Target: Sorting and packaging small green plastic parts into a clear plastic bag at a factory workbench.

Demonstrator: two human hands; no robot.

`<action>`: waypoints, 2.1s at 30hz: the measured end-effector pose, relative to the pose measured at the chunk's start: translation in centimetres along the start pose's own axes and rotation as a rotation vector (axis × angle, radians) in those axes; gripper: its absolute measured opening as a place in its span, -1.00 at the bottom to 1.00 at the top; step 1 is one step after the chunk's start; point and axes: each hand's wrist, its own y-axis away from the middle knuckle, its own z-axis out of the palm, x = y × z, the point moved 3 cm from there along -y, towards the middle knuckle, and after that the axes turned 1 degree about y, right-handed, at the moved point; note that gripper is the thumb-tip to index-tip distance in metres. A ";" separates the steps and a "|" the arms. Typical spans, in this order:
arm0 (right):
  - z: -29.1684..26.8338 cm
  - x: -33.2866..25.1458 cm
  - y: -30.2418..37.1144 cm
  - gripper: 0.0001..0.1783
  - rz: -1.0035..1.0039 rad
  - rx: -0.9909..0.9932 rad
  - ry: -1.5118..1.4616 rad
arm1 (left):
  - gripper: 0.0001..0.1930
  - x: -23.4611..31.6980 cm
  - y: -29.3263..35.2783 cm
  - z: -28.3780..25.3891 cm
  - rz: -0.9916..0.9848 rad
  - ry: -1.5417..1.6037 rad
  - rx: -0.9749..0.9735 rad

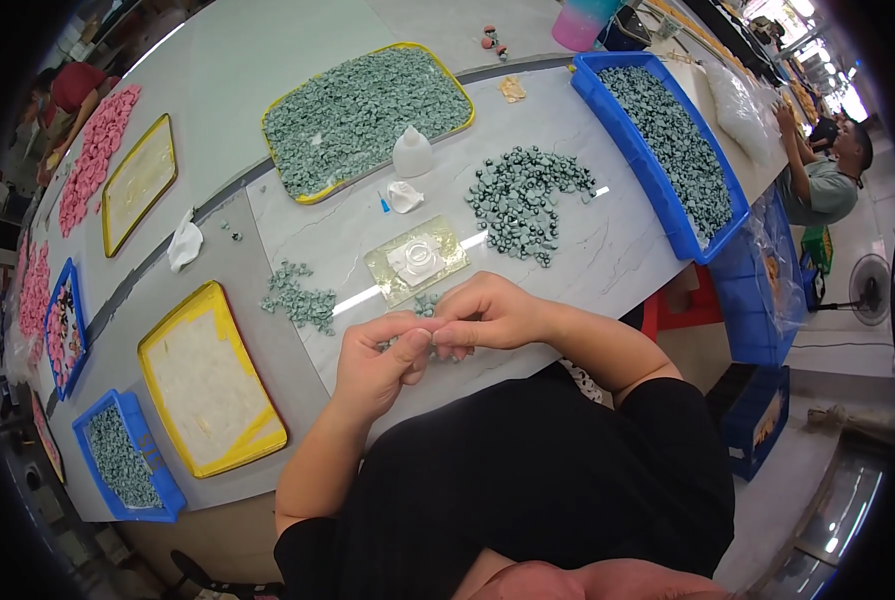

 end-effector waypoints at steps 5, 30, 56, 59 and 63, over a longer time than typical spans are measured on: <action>-0.1 0.2 0.0 -0.79 -0.053 -0.008 0.076 | -0.80 -0.2 0.0 -0.1 -0.055 0.065 -0.007; -0.7 -0.1 0.2 -0.83 -0.085 -0.056 0.030 | -0.78 -0.8 -0.5 0.4 -0.026 0.084 -0.023; -0.4 1.0 0.2 -0.75 -0.098 -0.131 -0.036 | -0.85 -1.4 -0.6 0.8 0.017 0.022 -0.054; -0.4 1.0 0.3 -0.76 -0.035 -0.127 -0.121 | -0.85 -1.6 -0.7 0.8 0.041 0.055 -0.043; -0.8 1.0 0.3 -0.77 -0.039 -0.141 -0.136 | -0.83 -1.9 -0.8 0.9 0.059 0.074 -0.040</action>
